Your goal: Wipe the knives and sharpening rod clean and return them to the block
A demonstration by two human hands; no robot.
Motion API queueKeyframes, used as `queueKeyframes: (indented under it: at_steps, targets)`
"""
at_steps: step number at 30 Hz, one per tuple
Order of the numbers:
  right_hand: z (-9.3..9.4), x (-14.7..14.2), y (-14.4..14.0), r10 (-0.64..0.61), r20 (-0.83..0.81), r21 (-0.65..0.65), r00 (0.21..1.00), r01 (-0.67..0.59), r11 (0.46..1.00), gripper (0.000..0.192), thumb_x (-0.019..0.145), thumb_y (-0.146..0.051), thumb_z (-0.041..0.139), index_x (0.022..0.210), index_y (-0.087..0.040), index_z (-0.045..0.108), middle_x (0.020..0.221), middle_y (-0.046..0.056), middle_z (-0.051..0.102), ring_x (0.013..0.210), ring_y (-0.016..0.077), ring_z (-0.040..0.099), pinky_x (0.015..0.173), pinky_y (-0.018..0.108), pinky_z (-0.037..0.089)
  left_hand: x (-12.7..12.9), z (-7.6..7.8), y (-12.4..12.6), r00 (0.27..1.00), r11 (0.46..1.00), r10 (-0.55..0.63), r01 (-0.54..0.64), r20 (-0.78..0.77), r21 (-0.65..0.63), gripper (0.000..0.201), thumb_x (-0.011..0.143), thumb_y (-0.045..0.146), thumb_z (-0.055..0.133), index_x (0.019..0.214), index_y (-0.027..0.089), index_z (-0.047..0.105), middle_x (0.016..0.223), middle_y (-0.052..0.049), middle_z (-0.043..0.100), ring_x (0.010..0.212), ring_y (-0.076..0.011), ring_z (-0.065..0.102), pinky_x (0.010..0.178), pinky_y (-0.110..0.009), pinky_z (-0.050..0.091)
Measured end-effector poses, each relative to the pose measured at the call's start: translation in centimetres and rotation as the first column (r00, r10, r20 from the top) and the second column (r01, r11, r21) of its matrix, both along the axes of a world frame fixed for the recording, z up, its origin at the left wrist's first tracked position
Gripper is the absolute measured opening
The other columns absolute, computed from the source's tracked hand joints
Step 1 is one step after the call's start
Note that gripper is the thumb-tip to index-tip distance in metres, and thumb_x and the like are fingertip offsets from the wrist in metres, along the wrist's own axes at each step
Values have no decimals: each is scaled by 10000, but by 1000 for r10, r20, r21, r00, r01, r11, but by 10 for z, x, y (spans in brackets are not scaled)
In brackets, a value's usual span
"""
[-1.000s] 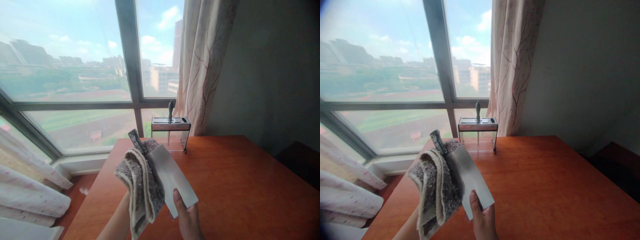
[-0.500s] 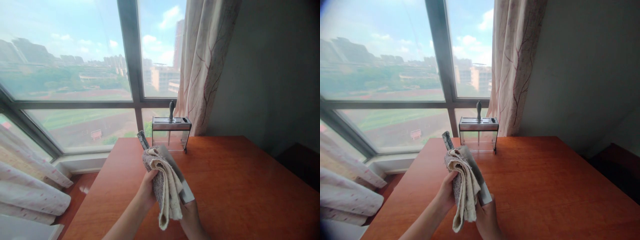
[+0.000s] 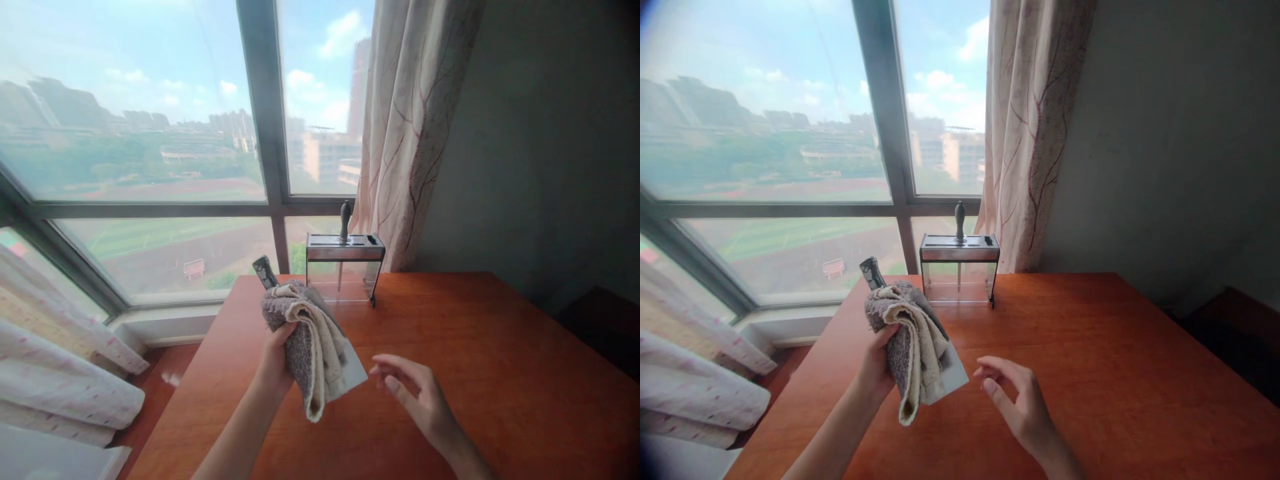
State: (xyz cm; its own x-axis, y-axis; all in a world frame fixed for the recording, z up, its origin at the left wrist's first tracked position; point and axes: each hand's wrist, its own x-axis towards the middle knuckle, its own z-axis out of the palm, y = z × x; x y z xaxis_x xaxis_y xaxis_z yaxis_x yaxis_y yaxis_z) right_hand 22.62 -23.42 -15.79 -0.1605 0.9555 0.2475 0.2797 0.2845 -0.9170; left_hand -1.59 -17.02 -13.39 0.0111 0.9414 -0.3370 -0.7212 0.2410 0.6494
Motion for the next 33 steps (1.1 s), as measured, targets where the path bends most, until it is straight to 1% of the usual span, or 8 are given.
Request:
queueKeyframes:
  at_steps: [4,7,10,13,17,21,25,33]
  targets:
    - [67,1,35,-78,58,160,995,68,985,294,902,-407,522,1103,-218,625,908,66,713,730,189,655,702,312,533,8,1,1,984,991,4,20,-181,130,322,546,247,802,824,125,697,792,-60,734,715,-227,684,682,-306,537]
    - [126,-33,57,-13,202,281,979,-45,959,437,870,-451,566,1244,-227,539,1014,70,698,653,159,631,608,272,510,18,7,-1,932,959,-23,123,-362,257,336,543,238,818,836,115,708,808,-58,731,755,-230,669,722,-308,521]
    - [164,-69,76,-133,355,422,925,-32,906,669,798,-524,629,1362,-229,420,1056,92,685,755,217,652,685,321,500,27,16,-1,875,930,-28,200,-484,309,320,558,244,814,832,118,708,775,-45,726,727,-231,652,688,-312,514]
    - [175,-89,91,-272,476,490,836,5,872,540,795,-486,634,1240,-199,529,964,109,699,869,282,642,734,349,462,34,25,1,841,917,-3,218,-541,334,319,580,270,806,843,117,709,771,-48,725,729,-247,647,693,-331,511]
    - [176,-89,99,-293,456,529,840,8,848,161,868,-332,539,943,-211,614,769,32,672,736,205,621,675,281,414,36,35,5,791,887,58,240,-609,395,331,588,270,807,872,126,718,791,-50,728,775,-263,642,719,-323,500]
    - [186,-78,102,-333,319,602,887,82,794,136,868,-327,529,894,-213,598,702,-6,619,627,157,565,599,245,380,35,38,9,753,831,7,362,-658,422,311,597,237,793,875,118,720,816,-59,723,793,-267,634,707,-306,493]
    - [199,-69,110,-375,230,647,898,147,748,147,857,-337,546,875,-204,604,659,-18,572,596,146,539,578,240,370,34,26,11,693,791,-73,478,-718,381,285,610,203,771,877,124,708,826,-50,709,783,-249,618,705,-298,482]
    - [216,-54,128,-373,174,663,911,172,729,176,840,-361,566,842,-193,617,656,-22,579,599,140,536,582,244,380,31,6,11,665,764,-123,537,-737,358,215,638,194,749,836,128,698,788,-39,694,742,-225,604,671,-276,461]
